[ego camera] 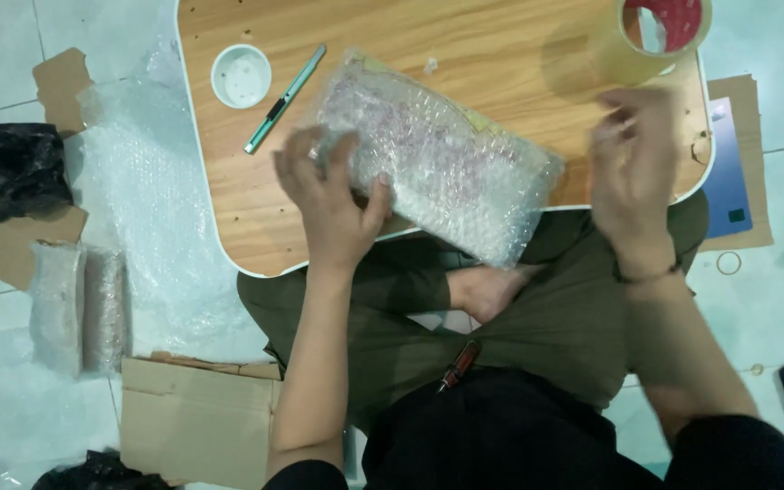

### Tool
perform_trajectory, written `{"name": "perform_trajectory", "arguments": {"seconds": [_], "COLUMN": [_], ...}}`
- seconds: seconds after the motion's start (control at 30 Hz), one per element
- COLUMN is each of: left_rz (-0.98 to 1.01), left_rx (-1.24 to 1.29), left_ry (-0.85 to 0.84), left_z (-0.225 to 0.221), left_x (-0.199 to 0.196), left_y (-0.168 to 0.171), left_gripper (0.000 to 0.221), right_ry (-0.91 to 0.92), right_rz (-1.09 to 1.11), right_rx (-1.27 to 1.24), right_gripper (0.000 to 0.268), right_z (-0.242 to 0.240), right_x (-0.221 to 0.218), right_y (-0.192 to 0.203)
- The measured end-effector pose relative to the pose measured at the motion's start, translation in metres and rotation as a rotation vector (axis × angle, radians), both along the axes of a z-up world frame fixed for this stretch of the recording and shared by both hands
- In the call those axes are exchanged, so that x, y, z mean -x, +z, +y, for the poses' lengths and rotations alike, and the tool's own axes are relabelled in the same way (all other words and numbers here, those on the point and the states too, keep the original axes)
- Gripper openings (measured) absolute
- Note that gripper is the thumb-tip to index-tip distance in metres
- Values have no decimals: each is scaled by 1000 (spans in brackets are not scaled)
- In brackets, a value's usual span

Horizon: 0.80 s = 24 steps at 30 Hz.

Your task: A person wraps a blue electronic device in bubble wrap and secures it with tape while sitting on the floor at a small table.

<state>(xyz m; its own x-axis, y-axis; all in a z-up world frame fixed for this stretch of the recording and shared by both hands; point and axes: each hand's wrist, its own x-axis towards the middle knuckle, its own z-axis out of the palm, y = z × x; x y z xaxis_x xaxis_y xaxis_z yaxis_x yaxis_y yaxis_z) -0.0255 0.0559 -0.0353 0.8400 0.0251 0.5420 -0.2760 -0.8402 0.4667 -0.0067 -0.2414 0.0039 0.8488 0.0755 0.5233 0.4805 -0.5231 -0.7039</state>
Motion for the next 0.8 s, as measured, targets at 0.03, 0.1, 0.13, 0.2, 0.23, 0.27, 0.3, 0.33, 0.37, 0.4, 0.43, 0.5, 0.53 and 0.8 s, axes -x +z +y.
{"name": "perform_trajectory", "arguments": {"seconds": [0.03, 0.1, 0.13, 0.2, 0.23, 0.27, 0.3, 0.33, 0.37, 0.4, 0.43, 0.5, 0.53, 0.8], "left_rz": [2, 7, 3, 43, 42, 35, 28, 30, 12, -14, -21, 25, 23, 79], "left_rx": [1, 97, 94, 148, 145, 148, 151, 150, 180, 207, 204, 244, 241, 169], "left_ry": [-3, 3, -2, 56, 56, 84, 112, 118, 109, 101, 109, 103, 105, 166], "left_z": [3, 8, 5, 2, 3, 4, 5, 6, 7, 10, 10, 10, 8, 5], "left_x": [-3, -10, -10, -9, -7, -7, -8, -8, -8, -11, -12, -11, -10, -8], "left_y": [-8, -22, -21, -18, -20, -22, -23, -26, -28, -30, -28, -25, -20, -7], "left_gripper": [49, 59, 59, 67, 67, 72, 78, 78, 83, 88, 88, 82, 82, 53], "right_ry": [-3, 139, 136, 88, 89, 52, 14, 20, 5, -6, 3, 79, 83, 150], "right_rz": [2, 395, 390, 421, 420, 418, 417, 419, 403, 379, 373, 445, 443, 529], "right_rx": [1, -63, -66, -132, -135, -111, -88, -88, -100, -116, -118, -232, -235, -428], "right_gripper": [23, 57, 57, 44, 44, 47, 51, 51, 50, 49, 49, 45, 45, 39], "right_z": [-2, -6, -12, -22, -21, -21, -21, -22, -23, -23, -27, -34, -32, -24], "right_x": [3, 9, 6, -1, 1, 0, -1, -3, -5, -10, -15, -19, -18, -21], "right_y": [-10, -29, -39, -59, -63, -66, -70, -73, -75, -77, -79, -87, -78, -55]}}
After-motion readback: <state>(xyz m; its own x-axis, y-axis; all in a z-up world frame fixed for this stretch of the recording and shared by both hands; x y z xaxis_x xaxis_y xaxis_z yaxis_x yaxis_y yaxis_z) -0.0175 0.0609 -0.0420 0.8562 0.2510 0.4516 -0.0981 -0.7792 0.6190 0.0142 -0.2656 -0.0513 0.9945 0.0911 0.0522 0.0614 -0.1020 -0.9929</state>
